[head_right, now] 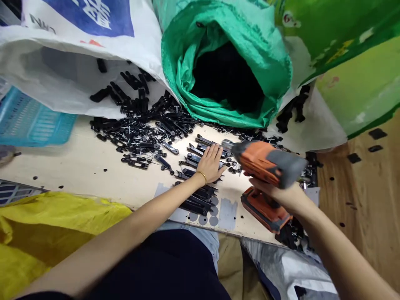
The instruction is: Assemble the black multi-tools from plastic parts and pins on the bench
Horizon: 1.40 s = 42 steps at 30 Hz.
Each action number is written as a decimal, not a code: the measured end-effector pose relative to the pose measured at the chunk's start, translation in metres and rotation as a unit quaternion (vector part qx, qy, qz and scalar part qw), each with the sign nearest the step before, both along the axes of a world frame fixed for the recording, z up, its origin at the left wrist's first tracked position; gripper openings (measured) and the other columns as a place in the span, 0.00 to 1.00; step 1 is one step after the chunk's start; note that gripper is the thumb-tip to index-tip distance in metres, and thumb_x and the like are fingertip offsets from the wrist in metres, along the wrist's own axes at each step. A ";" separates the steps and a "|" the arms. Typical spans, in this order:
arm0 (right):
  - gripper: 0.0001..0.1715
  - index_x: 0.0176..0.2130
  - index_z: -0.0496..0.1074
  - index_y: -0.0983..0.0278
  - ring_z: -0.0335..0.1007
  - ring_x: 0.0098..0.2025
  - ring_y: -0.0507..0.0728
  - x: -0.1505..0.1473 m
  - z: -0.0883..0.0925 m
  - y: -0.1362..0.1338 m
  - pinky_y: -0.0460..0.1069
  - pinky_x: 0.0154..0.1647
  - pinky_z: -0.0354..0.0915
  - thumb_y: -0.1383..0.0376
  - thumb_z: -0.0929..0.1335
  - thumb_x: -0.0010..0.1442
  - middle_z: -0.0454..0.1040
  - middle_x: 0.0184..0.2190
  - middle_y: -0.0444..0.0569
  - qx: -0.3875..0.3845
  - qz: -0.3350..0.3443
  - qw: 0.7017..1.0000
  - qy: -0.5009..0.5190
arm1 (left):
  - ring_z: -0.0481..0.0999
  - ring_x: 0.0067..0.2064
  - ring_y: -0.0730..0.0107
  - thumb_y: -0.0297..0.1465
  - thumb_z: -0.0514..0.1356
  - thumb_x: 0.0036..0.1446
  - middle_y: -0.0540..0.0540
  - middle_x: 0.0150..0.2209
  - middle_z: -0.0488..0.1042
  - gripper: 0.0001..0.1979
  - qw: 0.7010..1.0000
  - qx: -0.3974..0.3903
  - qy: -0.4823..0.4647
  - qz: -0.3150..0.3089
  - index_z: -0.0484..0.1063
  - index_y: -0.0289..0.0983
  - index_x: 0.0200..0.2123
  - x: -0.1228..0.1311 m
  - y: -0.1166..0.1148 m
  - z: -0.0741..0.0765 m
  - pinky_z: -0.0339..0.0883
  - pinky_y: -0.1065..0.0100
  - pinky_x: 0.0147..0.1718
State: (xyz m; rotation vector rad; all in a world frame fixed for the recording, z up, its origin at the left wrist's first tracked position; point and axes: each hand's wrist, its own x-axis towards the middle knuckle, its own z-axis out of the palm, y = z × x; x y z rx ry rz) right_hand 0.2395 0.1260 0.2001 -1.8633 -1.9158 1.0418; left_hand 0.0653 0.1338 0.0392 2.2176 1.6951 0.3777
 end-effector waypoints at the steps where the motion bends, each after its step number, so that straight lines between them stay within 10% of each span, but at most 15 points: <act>1: 0.14 0.27 0.72 0.62 0.69 0.22 0.56 -0.018 -0.001 0.016 0.51 0.22 0.68 0.56 0.72 0.41 0.72 0.20 0.49 -0.052 0.025 0.998 0.026 | 0.43 0.66 0.51 0.43 0.47 0.61 0.31 0.65 0.47 0.36 1.000 0.000 -0.003 -0.002 0.47 0.23 0.62 0.000 0.000 0.000 0.36 0.54 0.64; 7: 0.06 0.24 0.68 0.66 0.61 0.15 0.50 -0.080 -0.024 0.079 0.45 0.15 0.61 0.67 0.70 0.42 0.66 0.14 0.43 -0.195 0.119 0.972 -0.056 | 0.60 0.59 0.49 0.41 0.48 0.62 0.28 0.53 0.65 0.28 0.999 -0.012 -0.032 -0.018 0.59 0.21 0.54 -0.001 0.003 -0.001 0.44 0.51 0.61; 15: 0.10 0.28 0.67 0.64 0.62 0.20 0.50 -0.102 -0.036 0.107 0.45 0.19 0.59 0.70 0.69 0.39 0.68 0.19 0.43 -0.156 0.226 0.950 -0.148 | 0.64 0.55 0.50 0.39 0.49 0.62 0.31 0.50 0.68 0.26 0.996 -0.010 -0.088 -0.007 0.61 0.23 0.53 -0.003 0.004 -0.001 0.52 0.55 0.57; 20: 0.11 0.25 0.66 0.64 0.60 0.22 0.49 -0.118 -0.026 0.097 0.43 0.21 0.56 0.70 0.70 0.36 0.66 0.19 0.42 -0.020 0.290 0.942 -0.167 | 0.59 0.60 0.51 0.39 0.51 0.60 0.31 0.56 0.64 0.27 0.998 -0.045 -0.046 -0.023 0.60 0.24 0.55 -0.004 0.006 -0.001 0.48 0.54 0.60; 28: 0.05 0.23 0.66 0.64 0.62 0.14 0.51 -0.108 -0.023 0.063 0.44 0.12 0.59 0.68 0.67 0.40 0.66 0.13 0.42 -0.200 0.219 0.948 -0.112 | 0.48 0.66 0.54 0.36 0.48 0.62 0.40 0.64 0.53 0.26 0.996 -0.050 -0.079 -0.014 0.54 0.34 0.62 -0.003 0.002 -0.006 0.47 0.53 0.63; 34: 0.06 0.24 0.67 0.66 0.59 0.17 0.49 -0.125 -0.039 0.068 0.44 0.15 0.56 0.69 0.68 0.39 0.66 0.16 0.43 -0.159 0.256 0.948 -0.102 | 0.51 0.65 0.51 0.34 0.49 0.62 0.39 0.63 0.55 0.27 0.989 -0.100 -0.109 0.019 0.52 0.33 0.62 0.000 0.001 -0.010 0.49 0.52 0.62; 42: 0.11 0.28 0.71 0.65 0.62 0.20 0.50 -0.125 -0.019 0.057 0.44 0.18 0.57 0.66 0.71 0.38 0.65 0.17 0.42 -0.119 0.305 0.932 -0.155 | 0.45 0.66 0.52 0.40 0.52 0.58 0.44 0.67 0.45 0.33 0.990 -0.067 -0.126 -0.003 0.46 0.36 0.64 -0.005 -0.009 0.002 0.43 0.55 0.64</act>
